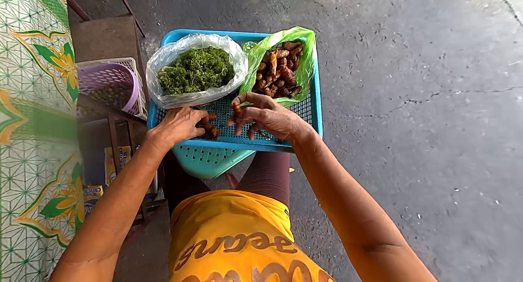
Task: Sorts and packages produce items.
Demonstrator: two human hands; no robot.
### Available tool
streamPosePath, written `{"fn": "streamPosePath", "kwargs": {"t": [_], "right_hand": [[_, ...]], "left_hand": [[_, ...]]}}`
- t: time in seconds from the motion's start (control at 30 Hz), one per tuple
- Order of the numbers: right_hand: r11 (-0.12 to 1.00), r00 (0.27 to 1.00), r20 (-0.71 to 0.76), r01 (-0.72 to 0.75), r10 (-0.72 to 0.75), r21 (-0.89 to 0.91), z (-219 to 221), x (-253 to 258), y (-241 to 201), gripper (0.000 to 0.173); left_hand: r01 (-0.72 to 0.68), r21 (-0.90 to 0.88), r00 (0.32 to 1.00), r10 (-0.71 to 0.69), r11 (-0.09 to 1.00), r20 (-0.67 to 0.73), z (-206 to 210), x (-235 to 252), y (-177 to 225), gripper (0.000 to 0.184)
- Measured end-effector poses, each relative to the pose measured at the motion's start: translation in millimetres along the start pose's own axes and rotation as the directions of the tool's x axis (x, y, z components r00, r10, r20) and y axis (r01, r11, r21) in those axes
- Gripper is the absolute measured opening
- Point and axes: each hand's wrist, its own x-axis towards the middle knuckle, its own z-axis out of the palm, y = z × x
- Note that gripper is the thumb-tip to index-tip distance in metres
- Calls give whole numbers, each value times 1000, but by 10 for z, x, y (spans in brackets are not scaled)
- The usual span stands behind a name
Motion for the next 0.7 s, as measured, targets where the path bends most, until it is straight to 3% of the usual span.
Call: {"fn": "streamPosePath", "kwargs": {"t": [0.07, 0.13, 0.2, 0.23, 0.3, 0.37, 0.43, 0.5, 0.57, 0.63, 0.7], "right_hand": [[999, 999, 50, -1, -1, 47, 19, 14, 5, 28], [1000, 1000, 29, 11, -11, -13, 67, 22, 7, 21], [955, 993, -68, 75, -98, -287, 86, -3, -12, 11], [853, 976, -131, 84, -175, -515, 59, -33, -50, 16], [547, 914, -255, -44, -315, -836, -4, -110, -205, 22], [346, 837, -369, -233, -404, -909, -83, -148, -330, 26], [269, 776, -411, -316, -479, -910, -105, -165, -402, 34], [320, 776, -366, -223, -513, -921, -4, -145, -414, 29], [509, 865, -275, -26, -420, -860, 191, -116, -348, 30], [760, 943, -204, 73, -263, -646, 359, -38, -236, 31], [879, 956, -201, 97, -212, -467, 406, 34, -130, 21]], "left_hand": [[9, -25, 1000, -8, 1000, 29, 3, 22, 11, 28], [-9, -53, 999, 11, 999, 37, 16, 44, -1, 28], [-36, -123, 999, 34, 992, -11, 19, 33, -24, 29], [-54, -204, 998, 45, 978, -49, 11, 4, -28, 30], [-97, -410, 992, 55, 907, -114, -29, -97, -19, 27], [-159, -590, 983, 71, 792, -170, -32, -188, -11, 25], [-199, -715, 977, 76, 670, -200, -43, -240, 12, 26], [-205, -758, 974, 53, 619, -221, -60, -260, 49, 26], [-202, -768, 969, 10, 608, -247, -56, -255, 119, 25], [-210, -789, 959, -37, 577, -282, -35, -211, 220, 24], [-200, -850, 959, -80, 488, -271, -24, -169, 301, 24]]}}
